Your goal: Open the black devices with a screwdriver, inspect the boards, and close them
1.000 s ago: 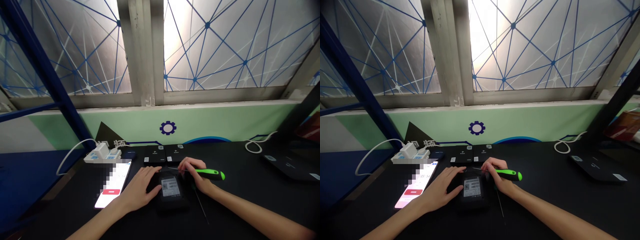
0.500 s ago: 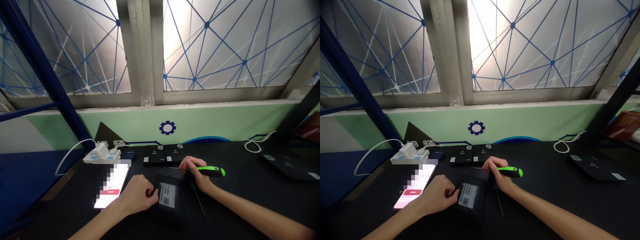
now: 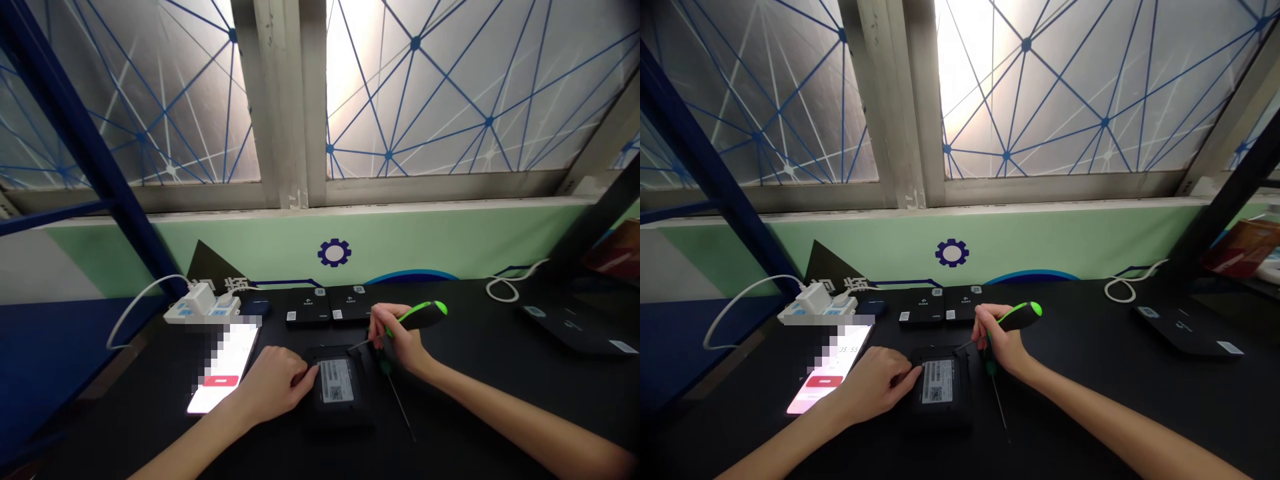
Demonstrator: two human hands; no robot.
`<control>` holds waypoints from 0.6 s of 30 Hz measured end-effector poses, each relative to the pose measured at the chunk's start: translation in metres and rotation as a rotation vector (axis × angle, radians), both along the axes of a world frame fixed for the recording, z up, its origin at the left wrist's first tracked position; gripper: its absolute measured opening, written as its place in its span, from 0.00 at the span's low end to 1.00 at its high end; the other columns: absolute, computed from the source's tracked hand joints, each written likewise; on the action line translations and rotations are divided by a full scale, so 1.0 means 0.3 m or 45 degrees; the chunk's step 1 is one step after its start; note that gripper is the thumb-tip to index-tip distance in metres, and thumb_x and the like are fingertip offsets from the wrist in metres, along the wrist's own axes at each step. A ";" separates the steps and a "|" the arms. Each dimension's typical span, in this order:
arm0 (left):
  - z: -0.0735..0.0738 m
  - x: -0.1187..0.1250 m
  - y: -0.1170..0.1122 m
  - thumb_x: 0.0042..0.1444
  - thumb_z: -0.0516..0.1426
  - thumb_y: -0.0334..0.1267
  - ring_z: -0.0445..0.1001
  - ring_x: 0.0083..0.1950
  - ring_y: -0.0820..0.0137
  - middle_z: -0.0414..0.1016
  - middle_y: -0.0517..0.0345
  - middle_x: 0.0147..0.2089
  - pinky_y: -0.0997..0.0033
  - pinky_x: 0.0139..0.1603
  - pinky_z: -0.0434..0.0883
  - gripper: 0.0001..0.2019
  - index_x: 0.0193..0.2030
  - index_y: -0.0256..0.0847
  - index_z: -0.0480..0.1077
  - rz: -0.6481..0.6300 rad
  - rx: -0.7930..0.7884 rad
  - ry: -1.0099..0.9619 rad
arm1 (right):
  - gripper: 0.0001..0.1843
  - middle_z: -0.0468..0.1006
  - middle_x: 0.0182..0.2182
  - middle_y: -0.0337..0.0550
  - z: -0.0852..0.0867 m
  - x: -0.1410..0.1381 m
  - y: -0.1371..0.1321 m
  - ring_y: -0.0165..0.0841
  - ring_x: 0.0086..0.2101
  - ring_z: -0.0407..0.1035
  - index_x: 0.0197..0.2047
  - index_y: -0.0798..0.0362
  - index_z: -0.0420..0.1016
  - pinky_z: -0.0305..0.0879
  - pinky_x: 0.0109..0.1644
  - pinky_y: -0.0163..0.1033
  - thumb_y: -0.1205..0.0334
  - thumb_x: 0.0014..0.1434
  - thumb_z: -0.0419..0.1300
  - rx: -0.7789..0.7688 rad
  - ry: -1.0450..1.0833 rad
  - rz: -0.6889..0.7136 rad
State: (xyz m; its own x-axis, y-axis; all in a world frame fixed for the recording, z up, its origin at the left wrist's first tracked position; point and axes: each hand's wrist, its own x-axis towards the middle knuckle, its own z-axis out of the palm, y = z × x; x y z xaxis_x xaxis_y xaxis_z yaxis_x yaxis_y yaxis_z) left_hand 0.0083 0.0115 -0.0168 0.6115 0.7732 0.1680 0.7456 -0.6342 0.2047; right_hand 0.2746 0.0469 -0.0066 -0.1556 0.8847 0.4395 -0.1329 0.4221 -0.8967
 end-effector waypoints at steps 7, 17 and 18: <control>0.001 0.001 -0.006 0.71 0.47 0.42 0.69 0.23 0.71 0.70 0.58 0.21 0.69 0.26 0.50 0.26 0.20 0.40 0.61 -0.003 -0.004 -0.014 | 0.27 0.72 0.16 0.39 0.022 -0.008 -0.004 0.29 0.14 0.64 0.17 0.52 0.65 0.58 0.18 0.34 0.52 0.66 0.59 -0.020 -0.061 -0.013; 0.002 0.005 -0.008 0.69 0.50 0.43 0.66 0.22 0.73 0.69 0.60 0.20 0.69 0.26 0.47 0.25 0.19 0.39 0.60 0.063 -0.006 -0.074 | 0.28 0.69 0.13 0.38 0.086 -0.030 -0.012 0.27 0.13 0.62 0.16 0.52 0.63 0.56 0.18 0.33 0.52 0.66 0.57 -0.027 -0.356 -0.003; 0.003 0.006 -0.008 0.69 0.50 0.43 0.66 0.22 0.73 0.69 0.60 0.20 0.69 0.26 0.47 0.25 0.19 0.39 0.60 0.069 -0.010 -0.082 | 0.27 0.68 0.13 0.37 0.104 -0.043 -0.007 0.27 0.13 0.62 0.16 0.53 0.64 0.55 0.18 0.32 0.53 0.65 0.57 -0.062 -0.457 -0.001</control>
State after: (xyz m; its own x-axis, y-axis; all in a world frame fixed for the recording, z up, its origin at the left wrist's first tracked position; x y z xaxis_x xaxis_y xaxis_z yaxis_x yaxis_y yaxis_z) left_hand 0.0100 0.0092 -0.0160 0.5567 0.8064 0.1993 0.7640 -0.5913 0.2582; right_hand 0.2617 0.0447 0.0247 -0.2914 0.9034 0.3144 0.1942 0.3777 -0.9053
